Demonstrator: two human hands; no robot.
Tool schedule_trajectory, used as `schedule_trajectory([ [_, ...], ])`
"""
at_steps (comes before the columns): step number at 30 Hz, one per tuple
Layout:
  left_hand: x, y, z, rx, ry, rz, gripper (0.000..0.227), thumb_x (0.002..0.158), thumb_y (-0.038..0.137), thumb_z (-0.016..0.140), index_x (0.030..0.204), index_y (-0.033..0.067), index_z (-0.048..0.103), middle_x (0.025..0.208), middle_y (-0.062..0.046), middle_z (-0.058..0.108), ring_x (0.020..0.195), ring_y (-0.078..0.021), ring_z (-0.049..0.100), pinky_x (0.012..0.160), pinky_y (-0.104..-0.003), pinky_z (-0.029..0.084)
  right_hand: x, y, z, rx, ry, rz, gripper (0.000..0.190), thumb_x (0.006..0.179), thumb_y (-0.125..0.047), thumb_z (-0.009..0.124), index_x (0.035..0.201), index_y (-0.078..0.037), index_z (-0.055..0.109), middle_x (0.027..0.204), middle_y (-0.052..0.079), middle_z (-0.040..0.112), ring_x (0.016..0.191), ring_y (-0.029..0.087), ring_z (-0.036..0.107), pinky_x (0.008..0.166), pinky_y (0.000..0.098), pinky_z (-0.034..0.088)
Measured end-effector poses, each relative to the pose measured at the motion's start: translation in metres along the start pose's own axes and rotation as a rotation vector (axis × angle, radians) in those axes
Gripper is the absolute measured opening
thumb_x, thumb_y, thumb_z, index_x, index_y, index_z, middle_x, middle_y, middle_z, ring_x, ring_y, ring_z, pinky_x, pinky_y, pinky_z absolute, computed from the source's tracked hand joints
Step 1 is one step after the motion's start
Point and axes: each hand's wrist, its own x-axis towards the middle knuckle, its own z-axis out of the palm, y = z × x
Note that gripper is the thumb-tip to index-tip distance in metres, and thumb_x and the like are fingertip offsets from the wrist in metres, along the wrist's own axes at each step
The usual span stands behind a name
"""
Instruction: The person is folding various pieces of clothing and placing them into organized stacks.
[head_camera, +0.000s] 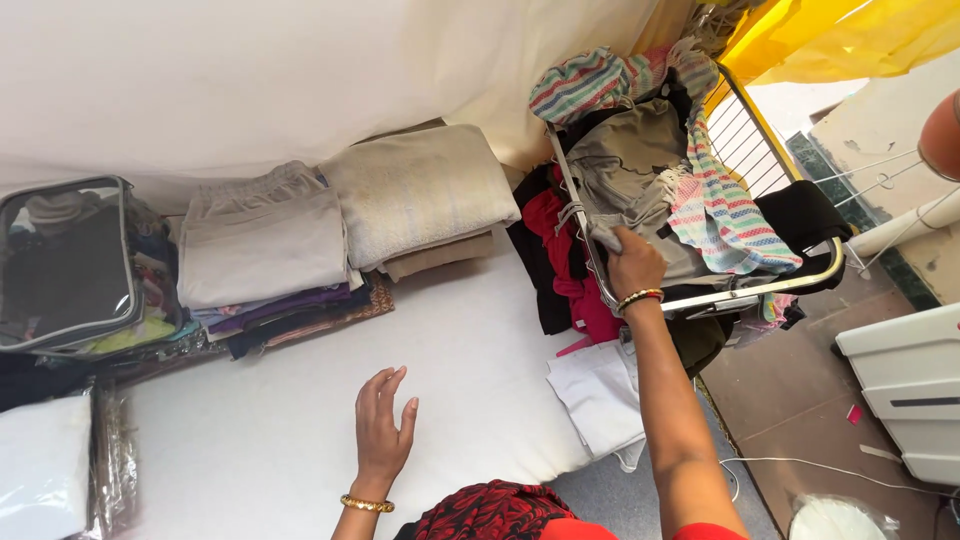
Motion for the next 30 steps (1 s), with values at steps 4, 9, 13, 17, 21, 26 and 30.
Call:
schedule_trajectory([
  [4, 0.003, 0.025, 0.006, -0.172, -0.023, -0.122, 0.04, 0.098, 0.029, 0.061, 0.132, 0.0109, 0.062, 0.127, -0.011, 0.062, 0.119, -0.025, 0.06, 0.103, -0.041, 0.049, -0.004, -0.02, -0.065, 0.224, 0.377, -0.164, 0.018, 0.094, -0.012, 0.069, 0.111, -0.015, 0.074, 0.096, 0.011, 0.073, 0.089, 0.034, 0.069, 0.077, 0.046, 0.052],
  [9, 0.008, 0.028, 0.058, -0.9, -0.13, -0.385, 0.04, 0.104, 0.038, 0.056, 0.127, 0.0069, 0.068, 0.124, -0.012, 0.07, 0.119, -0.0214, 0.064, 0.108, -0.038, 0.049, -0.083, -0.086, -0.155, 0.473, 0.504, -0.502, 0.022, 0.094, -0.013, 0.065, 0.114, -0.008, 0.073, 0.089, 0.014, 0.068, 0.08, 0.034, 0.067, 0.071, 0.0417, 0.052],
  [13, 0.021, 0.057, 0.053, -1.232, -0.467, -0.646, 0.063, 0.095, 0.059, 0.042, 0.145, 0.0209, 0.044, 0.135, -0.01, 0.064, 0.123, -0.0232, 0.063, 0.103, -0.042, 0.051, -0.16, -0.133, -0.159, 0.753, 0.203, -0.97, 0.038, 0.085, -0.031, 0.067, 0.111, -0.003, 0.073, 0.098, 0.01, 0.077, 0.073, 0.022, 0.069, 0.064, 0.0357, 0.052],
  [17, 0.007, 0.008, 0.078, -1.844, -0.198, -0.749, 0.087, 0.093, 0.075, 0.036, 0.16, 0.0201, 0.022, 0.148, -0.02, 0.053, 0.134, -0.0341, 0.056, 0.108, -0.048, 0.048, -0.215, -0.157, -0.072, 0.789, -0.251, -1.012, 0.041, 0.071, -0.016, 0.069, 0.111, -0.01, 0.076, 0.096, 0.006, 0.076, 0.084, 0.024, 0.072, 0.072, 0.0371, 0.056],
  [21, -0.033, -0.082, 0.09, -1.716, 0.019, -1.068, 0.069, 0.096, 0.063, 0.042, 0.154, 0.0265, 0.028, 0.142, -0.022, 0.055, 0.13, -0.0374, 0.055, 0.103, -0.052, 0.045, -0.254, -0.155, 0.02, 0.797, -0.505, -0.899, 0.041, 0.069, -0.009, 0.07, 0.11, -0.012, 0.074, 0.099, 0.006, 0.075, 0.09, 0.028, 0.072, 0.076, 0.0387, 0.056],
  [26, -0.1, -0.128, 0.124, -1.033, -0.23, -1.142, 0.065, 0.086, 0.014, 0.059, 0.15, 0.0166, 0.049, 0.13, -0.008, 0.056, 0.121, -0.0276, 0.054, 0.104, -0.059, 0.045, -0.259, -0.168, 0.036, 0.85, -0.601, -0.685, 0.037, 0.073, -0.001, 0.075, 0.108, -0.011, 0.073, 0.099, 0.008, 0.075, 0.091, 0.03, 0.072, 0.076, 0.0387, 0.057],
  [30, -0.078, -0.042, 0.096, -0.388, -0.231, -0.434, 0.117, 0.053, 0.002, 0.082, 0.157, 0.02, 0.031, 0.136, -0.016, 0.043, 0.127, -0.0352, 0.04, 0.113, -0.05, 0.034, -0.233, -0.183, 0.001, 0.996, -0.615, -0.581, 0.028, 0.079, 0.0, 0.074, 0.106, -0.007, 0.073, 0.097, 0.008, 0.076, 0.085, 0.025, 0.076, 0.074, 0.0336, 0.058],
])
